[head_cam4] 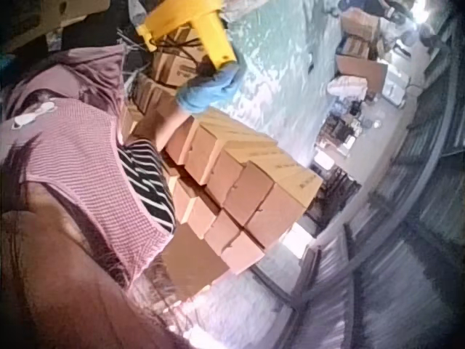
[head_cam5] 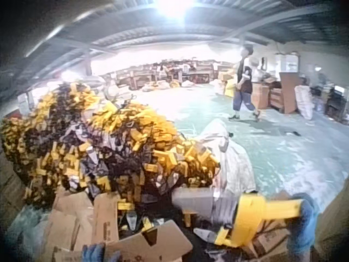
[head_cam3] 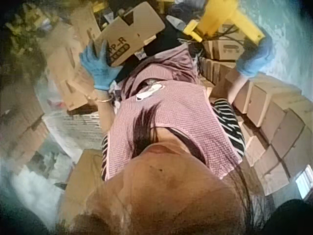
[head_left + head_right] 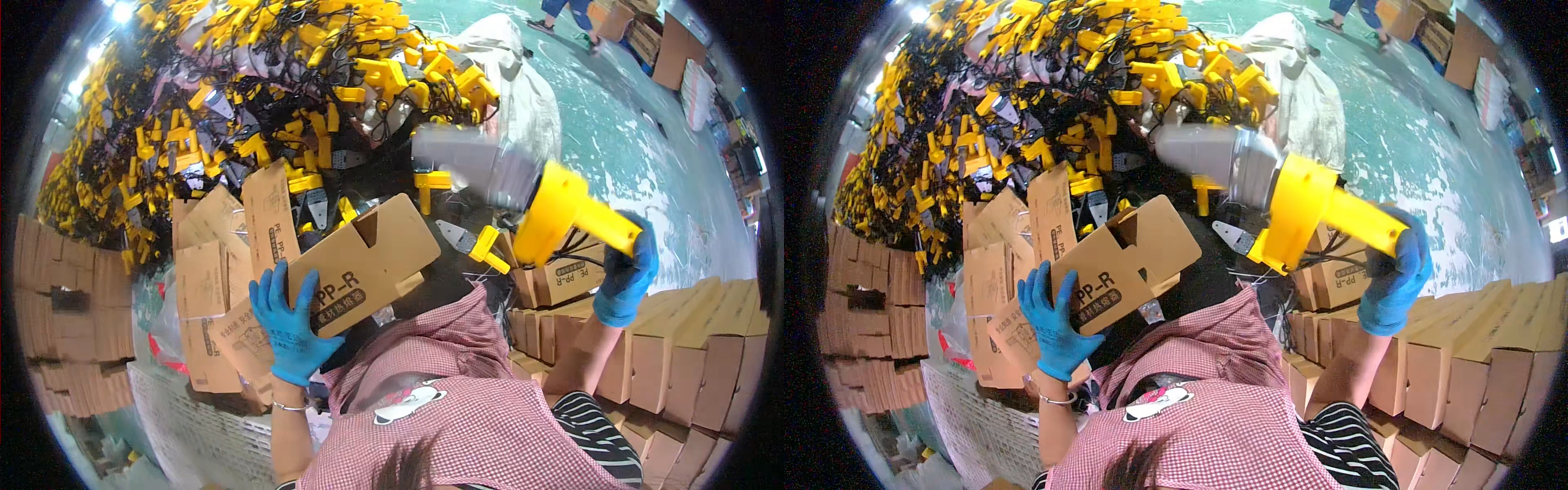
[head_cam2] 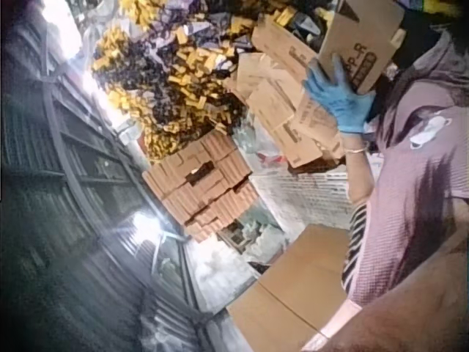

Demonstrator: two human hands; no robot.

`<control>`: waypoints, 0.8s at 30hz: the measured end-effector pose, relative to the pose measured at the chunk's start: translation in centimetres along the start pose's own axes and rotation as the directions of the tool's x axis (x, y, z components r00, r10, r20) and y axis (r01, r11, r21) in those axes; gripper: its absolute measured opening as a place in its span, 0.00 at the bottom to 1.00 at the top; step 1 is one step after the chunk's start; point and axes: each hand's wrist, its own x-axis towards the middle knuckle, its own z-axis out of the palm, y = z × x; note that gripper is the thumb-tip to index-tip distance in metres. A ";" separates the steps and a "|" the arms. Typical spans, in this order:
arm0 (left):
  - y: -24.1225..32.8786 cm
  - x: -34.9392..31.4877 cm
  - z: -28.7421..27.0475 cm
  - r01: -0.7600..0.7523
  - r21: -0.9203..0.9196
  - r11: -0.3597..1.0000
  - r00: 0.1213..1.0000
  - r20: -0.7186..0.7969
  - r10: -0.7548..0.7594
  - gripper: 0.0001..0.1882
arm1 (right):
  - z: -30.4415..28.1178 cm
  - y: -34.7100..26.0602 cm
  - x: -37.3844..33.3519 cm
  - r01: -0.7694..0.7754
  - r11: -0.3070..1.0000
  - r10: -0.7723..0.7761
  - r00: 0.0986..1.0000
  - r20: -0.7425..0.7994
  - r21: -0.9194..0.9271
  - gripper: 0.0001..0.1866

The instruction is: The person packs small plastic components into cardboard boxes by hand.

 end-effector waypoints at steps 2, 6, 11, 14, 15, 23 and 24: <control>-0.8 -0.6 -0.7 -0.007 0.004 1.000 1.000 0.004 0.007 0.49 | -0.7 0.4 -0.6 -0.138 0.987 0.149 0.977 0.150 -0.080 0.22; -1.7 -1.9 -1.2 -0.103 -0.030 0.994 0.994 -0.037 0.102 0.48 | 1.0 1.4 -1.3 -0.337 0.923 0.385 0.798 0.463 -0.186 0.15; 1.1 -2.1 -1.7 -0.271 -0.031 0.962 0.961 0.046 0.273 0.51 | 7.8 6.2 -4.4 -0.532 0.843 0.438 0.597 0.672 -0.078 0.16; 1.5 -1.6 -0.3 -0.179 -0.134 0.975 0.980 0.066 0.189 0.51 | 9.9 6.4 -4.7 -0.661 0.750 0.484 0.578 0.657 0.029 0.14; 1.6 -1.5 0.1 -0.135 -0.168 0.976 0.987 0.059 0.146 0.51 | 10.3 6.9 -5.3 -0.664 0.747 0.485 0.580 0.655 0.035 0.14; 4.3 1.5 1.6 -0.141 -0.052 0.989 0.981 0.131 0.146 0.53 | 9.3 8.8 -8.6 0.334 0.922 0.118 0.243 0.963 -0.197 0.17; 3.8 2.5 1.0 -0.109 -0.168 0.980 0.982 0.138 0.133 0.51 | 9.0 8.4 -8.0 0.420 0.890 -0.046 0.473 0.880 -0.179 0.17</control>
